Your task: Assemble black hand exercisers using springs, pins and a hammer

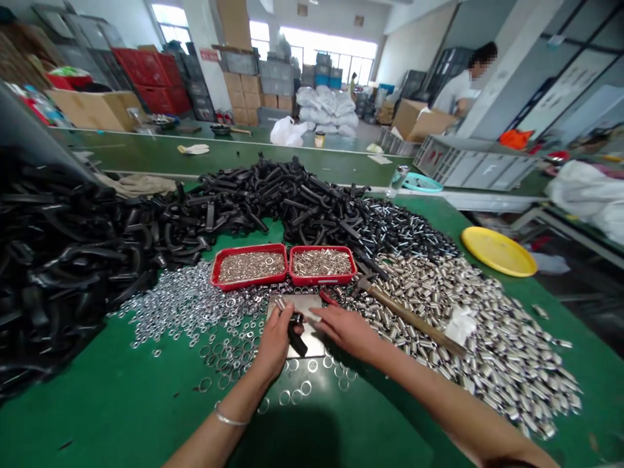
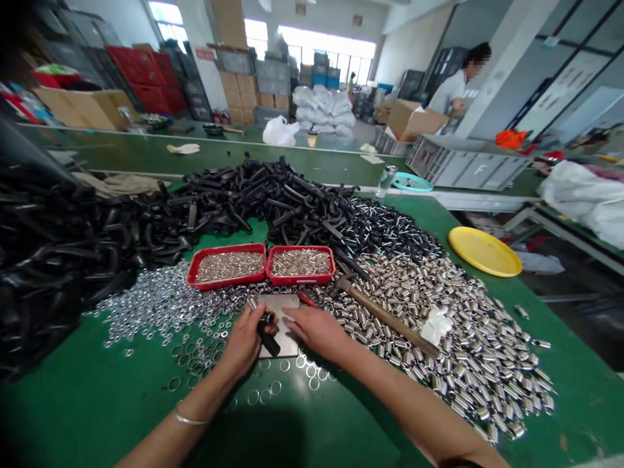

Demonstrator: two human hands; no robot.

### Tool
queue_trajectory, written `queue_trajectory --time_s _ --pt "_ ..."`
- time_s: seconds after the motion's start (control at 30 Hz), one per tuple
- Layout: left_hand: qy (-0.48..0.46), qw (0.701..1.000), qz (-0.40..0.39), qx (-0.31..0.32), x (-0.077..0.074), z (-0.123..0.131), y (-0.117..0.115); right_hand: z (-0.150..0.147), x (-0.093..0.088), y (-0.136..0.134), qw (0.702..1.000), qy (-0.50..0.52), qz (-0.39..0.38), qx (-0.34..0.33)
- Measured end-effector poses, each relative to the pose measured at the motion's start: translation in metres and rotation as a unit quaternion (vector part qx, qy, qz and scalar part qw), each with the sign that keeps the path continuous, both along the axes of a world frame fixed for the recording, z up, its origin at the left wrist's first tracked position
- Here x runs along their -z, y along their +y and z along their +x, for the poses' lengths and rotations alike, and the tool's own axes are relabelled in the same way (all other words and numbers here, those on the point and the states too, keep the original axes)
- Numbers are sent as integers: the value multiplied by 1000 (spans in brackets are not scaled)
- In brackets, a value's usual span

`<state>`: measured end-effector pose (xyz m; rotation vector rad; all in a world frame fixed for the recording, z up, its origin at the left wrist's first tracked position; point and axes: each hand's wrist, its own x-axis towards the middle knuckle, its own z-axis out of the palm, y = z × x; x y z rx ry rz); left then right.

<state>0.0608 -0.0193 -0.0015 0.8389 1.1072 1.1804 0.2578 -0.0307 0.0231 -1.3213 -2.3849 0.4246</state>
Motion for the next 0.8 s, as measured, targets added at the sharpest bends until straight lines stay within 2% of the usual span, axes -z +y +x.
queue_trajectory --time_s 0.03,0.1,0.17,0.23,0.3,0.47,0.63,0.67,0.73,0.77,0.8 --pt "-49 999 -17 16 4 0 3 22 -1 6 999 -16 3 30" --pt "-132 989 -46 53 7 -3 9 72 -5 23 989 -28 21 142" --pt "-185 976 -73 84 8 -8 15 120 -9 47 957 -72 26 281" --pt "-212 966 -90 121 7 -13 19 156 -11 72 932 -96 30 347" --pt "-213 961 -90 150 7 -15 19 176 -11 95 913 -114 32 389" --pt "-215 959 -75 166 9 -15 15 181 -7 130 883 -141 13 447" --pt "-234 956 -76 159 8 -17 15 183 -22 124 894 -118 29 430" --pt "-241 955 -76 154 9 -17 15 177 -26 117 901 -91 47 422" --pt "-253 955 -76 138 10 -15 16 150 -31 92 918 70 90 380" --pt "-255 956 -77 124 11 -14 15 129 -32 76 922 166 68 342" --pt "-253 958 -78 110 11 -11 14 105 -33 57 922 257 14 288"
